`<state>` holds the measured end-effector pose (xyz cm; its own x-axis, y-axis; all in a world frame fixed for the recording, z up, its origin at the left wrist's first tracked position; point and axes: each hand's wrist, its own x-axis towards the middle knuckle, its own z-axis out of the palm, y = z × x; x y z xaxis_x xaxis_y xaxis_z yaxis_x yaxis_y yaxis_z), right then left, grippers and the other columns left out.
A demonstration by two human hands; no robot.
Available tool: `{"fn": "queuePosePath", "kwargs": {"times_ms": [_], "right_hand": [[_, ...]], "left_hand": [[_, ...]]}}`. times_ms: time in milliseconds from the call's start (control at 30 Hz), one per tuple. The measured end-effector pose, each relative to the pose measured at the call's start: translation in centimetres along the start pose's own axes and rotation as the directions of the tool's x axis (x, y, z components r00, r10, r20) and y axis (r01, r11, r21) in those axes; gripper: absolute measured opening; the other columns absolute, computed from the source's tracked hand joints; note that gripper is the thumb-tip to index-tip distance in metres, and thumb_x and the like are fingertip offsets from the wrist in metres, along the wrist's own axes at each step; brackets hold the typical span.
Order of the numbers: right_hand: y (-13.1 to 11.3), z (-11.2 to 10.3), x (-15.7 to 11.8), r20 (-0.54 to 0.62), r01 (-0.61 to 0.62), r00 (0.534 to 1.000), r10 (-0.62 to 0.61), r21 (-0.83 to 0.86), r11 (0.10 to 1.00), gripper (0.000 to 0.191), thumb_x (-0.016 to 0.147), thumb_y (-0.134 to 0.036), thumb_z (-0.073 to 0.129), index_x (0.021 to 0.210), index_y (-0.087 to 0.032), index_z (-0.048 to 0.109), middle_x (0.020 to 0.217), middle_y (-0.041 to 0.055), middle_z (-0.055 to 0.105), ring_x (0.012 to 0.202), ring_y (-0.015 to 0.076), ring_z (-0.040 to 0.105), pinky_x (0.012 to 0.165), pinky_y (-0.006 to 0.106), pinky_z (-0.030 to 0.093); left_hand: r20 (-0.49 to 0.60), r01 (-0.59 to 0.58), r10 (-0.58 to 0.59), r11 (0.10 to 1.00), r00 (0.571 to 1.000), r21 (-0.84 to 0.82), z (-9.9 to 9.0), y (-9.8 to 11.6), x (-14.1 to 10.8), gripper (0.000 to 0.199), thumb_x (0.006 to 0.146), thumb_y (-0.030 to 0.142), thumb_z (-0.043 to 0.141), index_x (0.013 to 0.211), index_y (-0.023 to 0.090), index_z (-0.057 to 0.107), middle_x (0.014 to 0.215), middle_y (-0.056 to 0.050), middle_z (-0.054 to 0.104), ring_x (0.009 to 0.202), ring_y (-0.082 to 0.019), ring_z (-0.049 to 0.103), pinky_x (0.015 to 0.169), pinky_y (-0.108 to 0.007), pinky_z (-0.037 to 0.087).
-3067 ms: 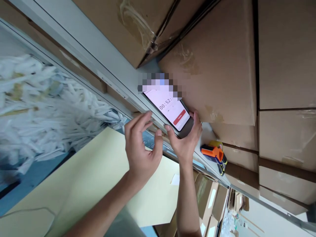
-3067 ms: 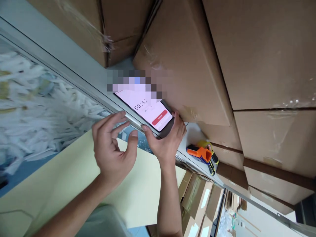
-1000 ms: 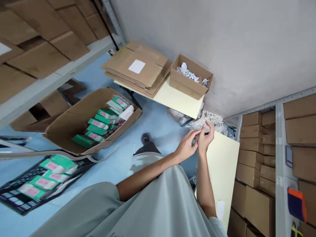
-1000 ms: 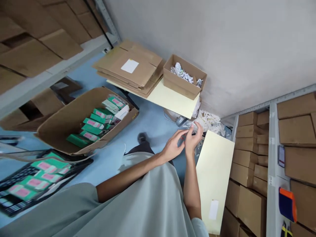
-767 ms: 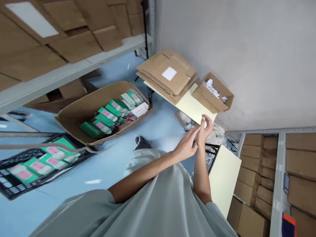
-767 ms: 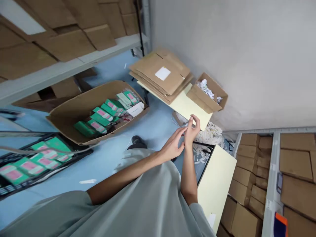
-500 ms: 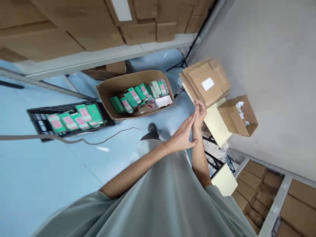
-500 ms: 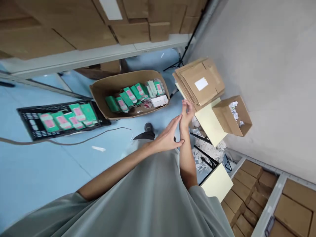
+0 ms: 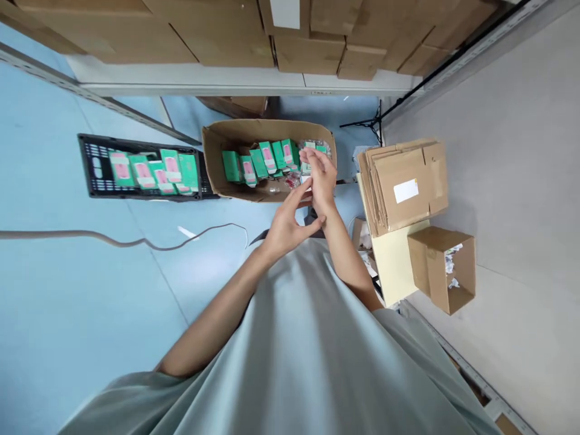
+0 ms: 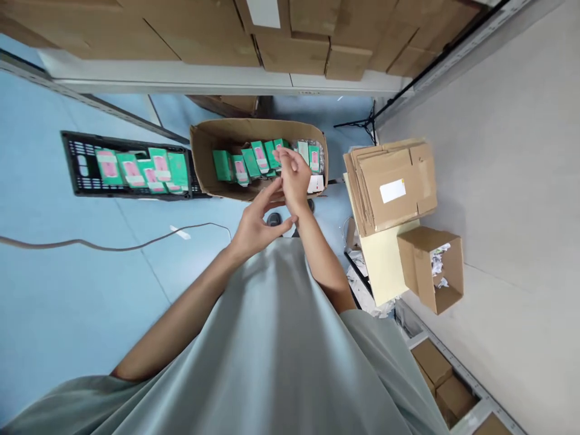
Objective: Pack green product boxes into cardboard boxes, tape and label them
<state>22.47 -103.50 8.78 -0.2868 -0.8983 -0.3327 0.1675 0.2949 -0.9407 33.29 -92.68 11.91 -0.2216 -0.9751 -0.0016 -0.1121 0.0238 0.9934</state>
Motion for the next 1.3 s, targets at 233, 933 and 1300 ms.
{"fn": "queuePosePath", "kwargs": {"times_ms": [233,933,1300], "right_hand": [[0.5,0.5,5.6,0.078,-0.091,0.993,0.090,0.010,0.996,0.039,0.108,-0.061,0.074,0.104,-0.022,0.073,0.112,0.0104,0.086,0.130,0.0267,0.082,0.125,0.054,0.063],[-2.1,9.8,5.6,0.186,-0.269,0.940,0.286,-0.113,0.956,0.054,0.110,-0.068,0.074,0.143,-0.025,0.071,0.130,0.0079,0.086,0.147,0.0279,0.072,0.132,0.058,0.057],[-0.2,15.2,2.7,0.185,-0.264,0.938,0.294,-0.173,0.949,0.038,0.120,-0.051,0.065,0.143,-0.022,0.069,0.124,0.0046,0.086,0.133,0.0197,0.078,0.129,0.049,0.061]], "left_hand": [[-0.088,0.085,-0.079,0.994,0.993,0.072,2.3,0.1,3.7,0.104,0.099,0.067,0.082,0.181,0.020,0.039,0.179,-0.025,0.052,0.160,-0.038,0.062,0.129,-0.054,0.057],[-0.214,0.008,0.008,0.997,0.977,0.073,-4.3,-0.7,4.7,0.126,0.088,0.084,0.089,0.181,0.020,0.032,0.184,-0.020,0.047,0.172,-0.044,0.046,0.139,-0.061,0.048],[-0.323,0.052,-0.052,0.999,0.945,-0.010,-9.2,-2.6,1.4,0.104,0.100,0.079,0.078,0.180,0.024,0.042,0.179,-0.015,0.057,0.164,-0.037,0.058,0.132,-0.050,0.057]]}}
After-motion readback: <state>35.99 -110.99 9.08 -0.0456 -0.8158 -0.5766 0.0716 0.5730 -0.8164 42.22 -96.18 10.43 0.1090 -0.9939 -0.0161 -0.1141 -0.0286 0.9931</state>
